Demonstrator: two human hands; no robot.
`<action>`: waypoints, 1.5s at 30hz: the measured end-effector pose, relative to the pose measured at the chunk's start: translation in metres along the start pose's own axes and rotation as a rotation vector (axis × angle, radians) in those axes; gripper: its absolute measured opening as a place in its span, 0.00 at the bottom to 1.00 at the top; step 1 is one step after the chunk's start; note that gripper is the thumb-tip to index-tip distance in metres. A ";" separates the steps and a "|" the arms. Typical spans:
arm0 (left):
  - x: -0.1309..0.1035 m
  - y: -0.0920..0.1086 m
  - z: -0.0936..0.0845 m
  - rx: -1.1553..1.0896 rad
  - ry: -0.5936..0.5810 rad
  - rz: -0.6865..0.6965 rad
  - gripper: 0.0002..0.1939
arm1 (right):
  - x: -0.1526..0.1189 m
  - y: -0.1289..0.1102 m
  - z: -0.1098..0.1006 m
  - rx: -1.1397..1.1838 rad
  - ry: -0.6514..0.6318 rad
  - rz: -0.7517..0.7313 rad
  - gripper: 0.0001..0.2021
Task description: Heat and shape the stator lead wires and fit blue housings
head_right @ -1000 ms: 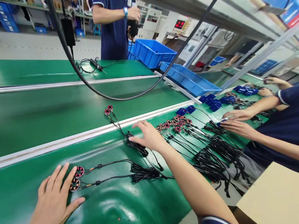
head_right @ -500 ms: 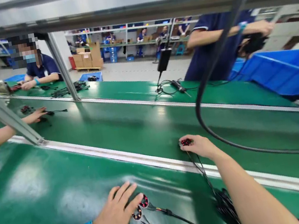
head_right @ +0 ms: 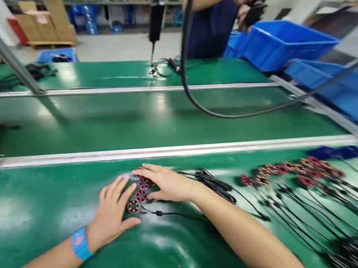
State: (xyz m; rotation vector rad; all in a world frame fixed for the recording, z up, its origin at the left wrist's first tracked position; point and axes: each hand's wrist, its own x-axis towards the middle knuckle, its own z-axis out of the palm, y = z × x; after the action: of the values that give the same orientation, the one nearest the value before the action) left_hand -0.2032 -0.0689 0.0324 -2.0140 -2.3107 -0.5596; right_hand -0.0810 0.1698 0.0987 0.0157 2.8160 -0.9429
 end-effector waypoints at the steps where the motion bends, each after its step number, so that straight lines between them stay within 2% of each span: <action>1: 0.001 -0.003 -0.003 0.002 0.008 0.001 0.44 | -0.013 0.001 -0.005 0.014 0.036 0.011 0.39; 4: 0.011 -0.011 -0.012 0.008 -0.007 0.050 0.35 | -0.061 0.016 -0.020 -0.011 0.232 0.127 0.30; 6: 0.021 -0.015 -0.016 0.014 -0.041 0.111 0.32 | -0.095 0.034 -0.022 -0.054 0.315 0.234 0.23; 9: 0.038 -0.018 -0.018 0.024 -0.092 0.167 0.29 | -0.134 0.061 -0.010 -0.103 0.388 0.372 0.15; 11: 0.047 -0.019 -0.017 0.037 -0.103 0.178 0.27 | -0.147 0.074 0.002 -0.101 0.433 0.424 0.14; 16: 0.053 -0.021 -0.018 0.105 -0.097 0.212 0.24 | -0.153 0.078 0.020 -0.112 0.518 0.494 0.09; 21: 0.054 -0.021 -0.019 0.153 -0.080 0.260 0.24 | -0.173 0.073 0.019 -0.148 0.511 0.576 0.08; 26: 0.065 -0.015 -0.019 0.161 -0.044 0.293 0.15 | -0.196 0.072 0.017 -0.131 0.509 0.631 0.10; 30: 0.072 -0.014 -0.022 0.149 -0.042 0.311 0.14 | -0.207 0.070 0.015 -0.070 0.503 0.740 0.08; 35: 0.070 -0.017 -0.024 0.151 -0.069 0.316 0.13 | -0.219 0.068 0.013 0.025 0.493 0.780 0.12; 42: 0.057 -0.019 -0.030 0.190 -0.139 0.313 0.12 | -0.223 0.077 0.018 0.056 0.502 0.734 0.23; 45: 0.056 -0.017 -0.030 0.192 -0.160 0.305 0.11 | -0.222 0.079 0.017 0.076 0.501 0.728 0.24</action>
State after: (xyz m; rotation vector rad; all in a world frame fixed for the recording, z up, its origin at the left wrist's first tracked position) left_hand -0.2357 -0.0258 0.0703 -2.3223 -1.9804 -0.1593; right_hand 0.1459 0.2328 0.0745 1.3448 2.7755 -0.9314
